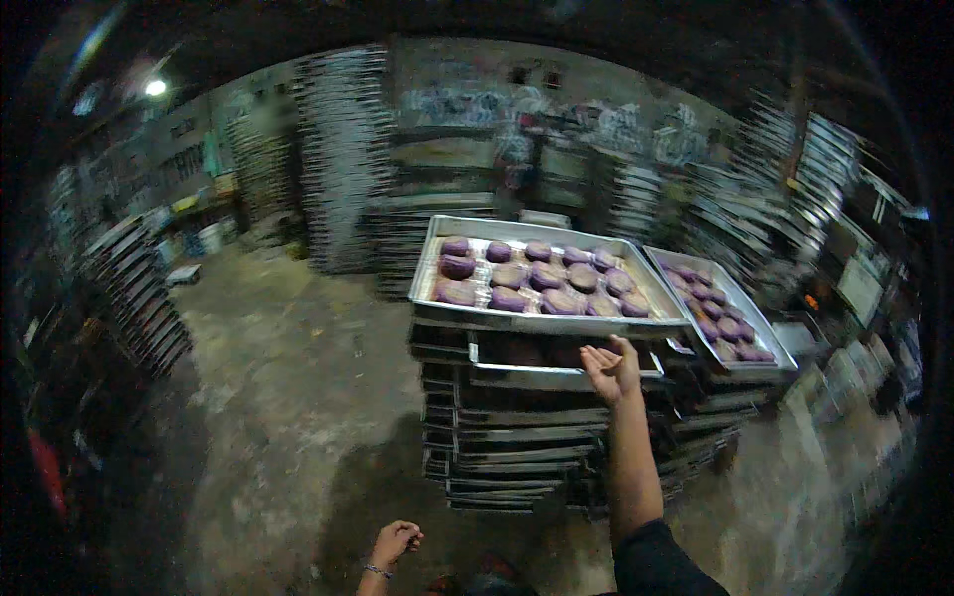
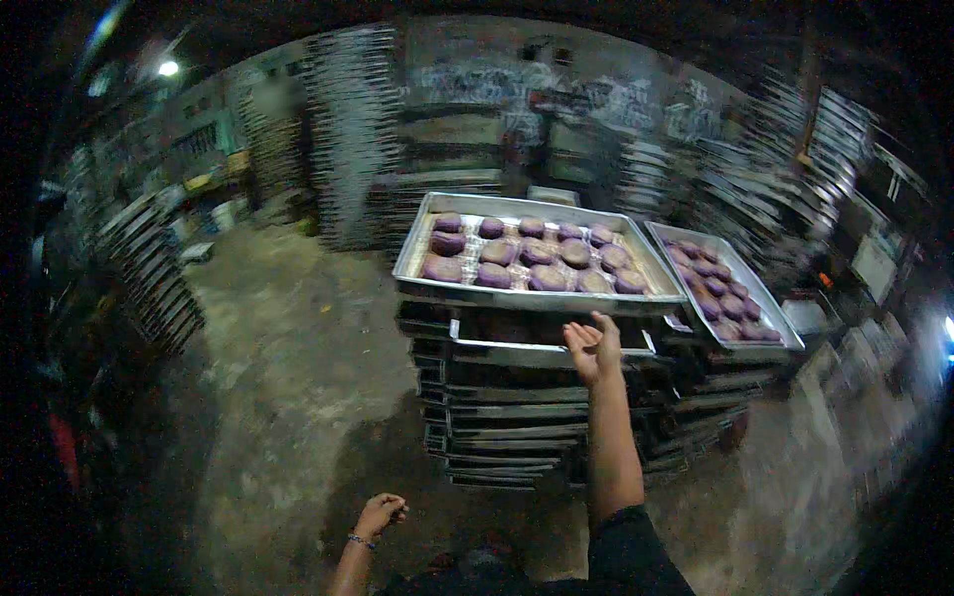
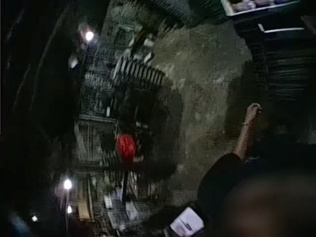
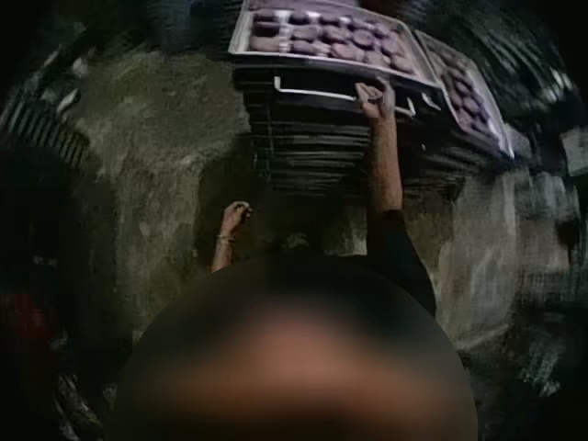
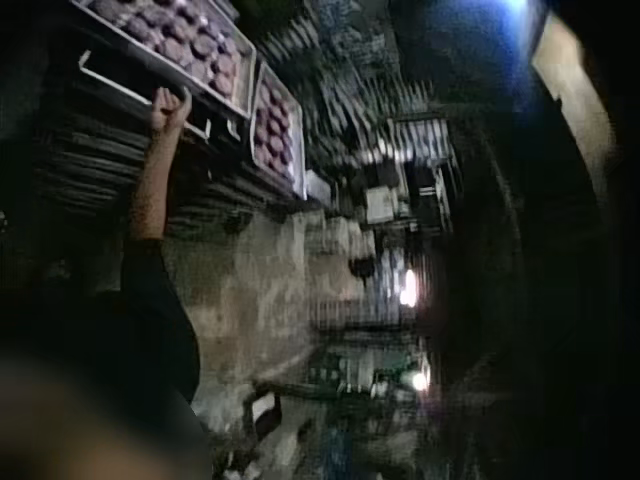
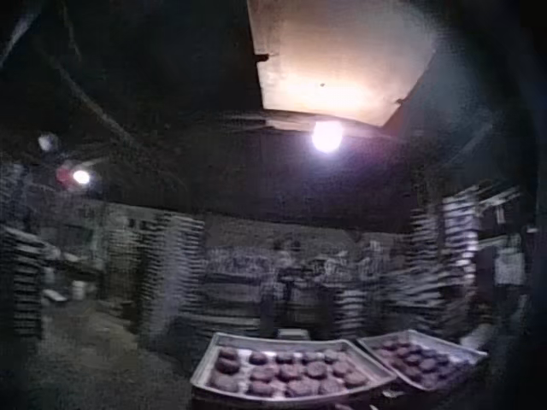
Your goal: The person repeatedly picks purple buns from a metal tray, wraps each one in a clear plastic bag, and places the wrapped buns on a table. The person also moves a tray of buns from a rack to the table and back.
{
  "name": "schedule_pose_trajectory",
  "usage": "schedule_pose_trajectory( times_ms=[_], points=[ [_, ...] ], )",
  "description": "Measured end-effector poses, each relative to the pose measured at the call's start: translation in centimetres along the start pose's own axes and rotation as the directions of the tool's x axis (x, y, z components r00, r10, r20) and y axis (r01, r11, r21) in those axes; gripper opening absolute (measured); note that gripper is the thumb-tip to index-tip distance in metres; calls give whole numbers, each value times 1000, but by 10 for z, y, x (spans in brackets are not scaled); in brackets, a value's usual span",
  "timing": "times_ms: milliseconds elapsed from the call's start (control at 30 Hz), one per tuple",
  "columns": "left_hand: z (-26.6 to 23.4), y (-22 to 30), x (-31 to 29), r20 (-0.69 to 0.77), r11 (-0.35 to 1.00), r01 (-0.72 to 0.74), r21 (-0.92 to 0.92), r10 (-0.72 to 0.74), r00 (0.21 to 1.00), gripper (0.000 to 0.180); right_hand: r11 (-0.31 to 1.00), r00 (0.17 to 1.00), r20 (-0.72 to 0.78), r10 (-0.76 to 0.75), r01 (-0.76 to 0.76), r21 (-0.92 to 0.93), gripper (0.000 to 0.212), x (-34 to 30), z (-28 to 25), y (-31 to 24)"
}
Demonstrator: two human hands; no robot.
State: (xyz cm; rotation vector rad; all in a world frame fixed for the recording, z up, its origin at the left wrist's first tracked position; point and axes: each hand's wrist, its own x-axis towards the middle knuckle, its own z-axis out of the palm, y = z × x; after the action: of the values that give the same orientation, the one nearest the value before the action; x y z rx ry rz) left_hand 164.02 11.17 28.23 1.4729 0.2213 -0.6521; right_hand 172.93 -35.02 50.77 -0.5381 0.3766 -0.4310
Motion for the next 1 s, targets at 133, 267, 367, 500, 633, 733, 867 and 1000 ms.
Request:
schedule_pose_trajectory(
  times_ms=[133,267,367,500,633,733,867,1000],
  points=[
    [12,-39,-42,-240,987,15,-160,-54,969,15,994,983,145,109,-104,-46,56,86,19,17],
    [49,-103,-85,-472,951,-7,-310,-148,869,15,984,986,62,155,-148,-103,43,114,22,24],
    [80,-160,-108,-554,955,-81,-286,-96,827,17,971,981,129,143,-114,-212,44,101,32,15],
    [114,-215,-146,-631,953,-139,-268,-65,773,19,952,974,215,76,-7,-306,44,61,53,9],
    [180,-245,-216,-765,943,-107,-316,-187,616,20,936,937,336,94,32,-350,45,-1,58,-6],
    [236,-249,-249,-821,948,-91,-305,-214,529,22,928,891,424,163,7,-373,45,-43,60,-16],
    [300,-291,-309,-909,953,-215,-212,-112,402,23,909,761,569,312,-65,-412,46,-142,55,-5],
    [379,-352,-371,-906,875,-310,-372,-269,327,26,844,500,687,527,-215,-492,46,-245,42,22]
  ],
)
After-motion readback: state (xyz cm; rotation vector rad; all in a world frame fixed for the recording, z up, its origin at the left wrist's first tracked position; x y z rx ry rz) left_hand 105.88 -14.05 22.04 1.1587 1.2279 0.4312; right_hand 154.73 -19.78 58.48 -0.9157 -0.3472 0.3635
